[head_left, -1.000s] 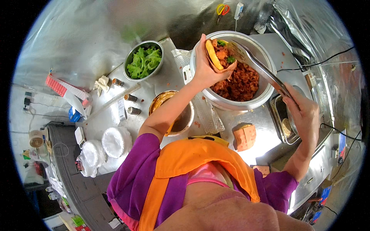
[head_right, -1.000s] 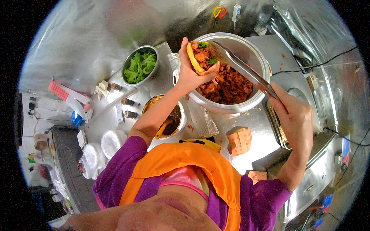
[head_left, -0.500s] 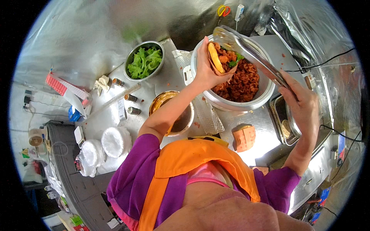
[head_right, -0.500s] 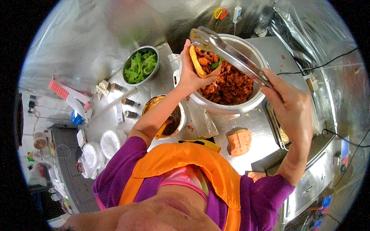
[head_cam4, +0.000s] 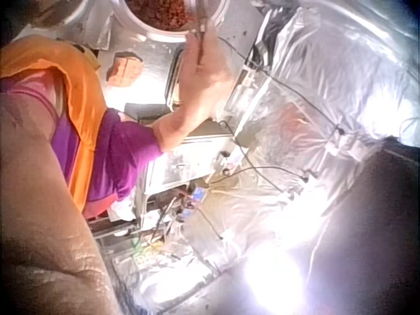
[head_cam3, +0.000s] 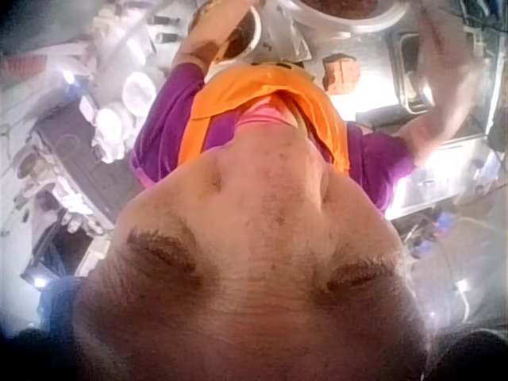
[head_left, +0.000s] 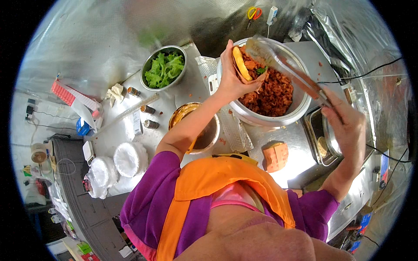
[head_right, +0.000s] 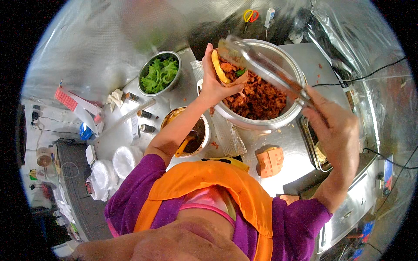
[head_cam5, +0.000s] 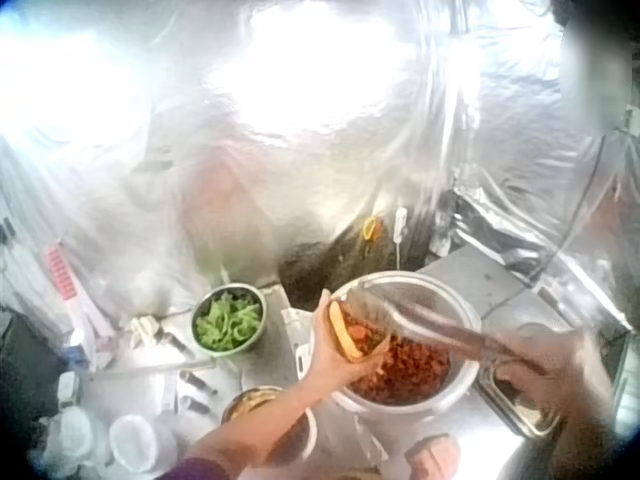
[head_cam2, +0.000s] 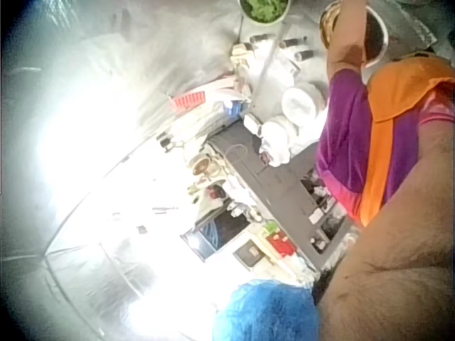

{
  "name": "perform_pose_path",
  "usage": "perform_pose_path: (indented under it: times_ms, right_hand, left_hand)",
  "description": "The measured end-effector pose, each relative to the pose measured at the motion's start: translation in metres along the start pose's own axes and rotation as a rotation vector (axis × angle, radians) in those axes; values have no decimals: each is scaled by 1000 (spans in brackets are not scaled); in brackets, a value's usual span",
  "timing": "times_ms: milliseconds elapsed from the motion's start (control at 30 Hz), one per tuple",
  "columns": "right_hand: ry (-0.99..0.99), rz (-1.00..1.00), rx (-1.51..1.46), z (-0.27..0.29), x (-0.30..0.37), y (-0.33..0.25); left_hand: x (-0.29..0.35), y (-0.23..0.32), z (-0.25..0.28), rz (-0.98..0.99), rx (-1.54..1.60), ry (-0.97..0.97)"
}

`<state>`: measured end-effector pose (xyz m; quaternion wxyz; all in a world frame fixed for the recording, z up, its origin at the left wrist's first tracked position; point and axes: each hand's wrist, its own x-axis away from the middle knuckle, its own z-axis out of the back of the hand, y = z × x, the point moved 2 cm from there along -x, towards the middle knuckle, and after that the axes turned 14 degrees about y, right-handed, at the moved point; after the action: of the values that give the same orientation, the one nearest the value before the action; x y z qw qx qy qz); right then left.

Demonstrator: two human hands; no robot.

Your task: The person assembles tacos by spreading sauce on tortillas, adding lettuce and seasoned meat, and wrapping them in paper. They repeat this process for multiple tacos, placing the finished items on a plate and seasoning them with spices.

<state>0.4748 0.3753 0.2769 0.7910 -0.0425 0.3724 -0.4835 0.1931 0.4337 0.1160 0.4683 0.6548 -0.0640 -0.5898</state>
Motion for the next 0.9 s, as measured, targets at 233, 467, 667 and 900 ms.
perform_pose_path:
  times_ms: [233, 467, 667, 900]
  right_hand:
    - [22, -30, 15, -9, 4, -2]
    - [-31, 84, 45, -22, 6, -3]
    - [-26, -71, 165, -34, -12, 42]
    - [-280, 312, 551, -136, -16, 105]
  left_hand:
    - [5, -12, -5, 143, 215, -5]
    - [6, -5, -1, 71, 54, 3]
    - [14, -6, 14, 106, 189, 11]
    - [18, 16, 26, 117, 311, 97]
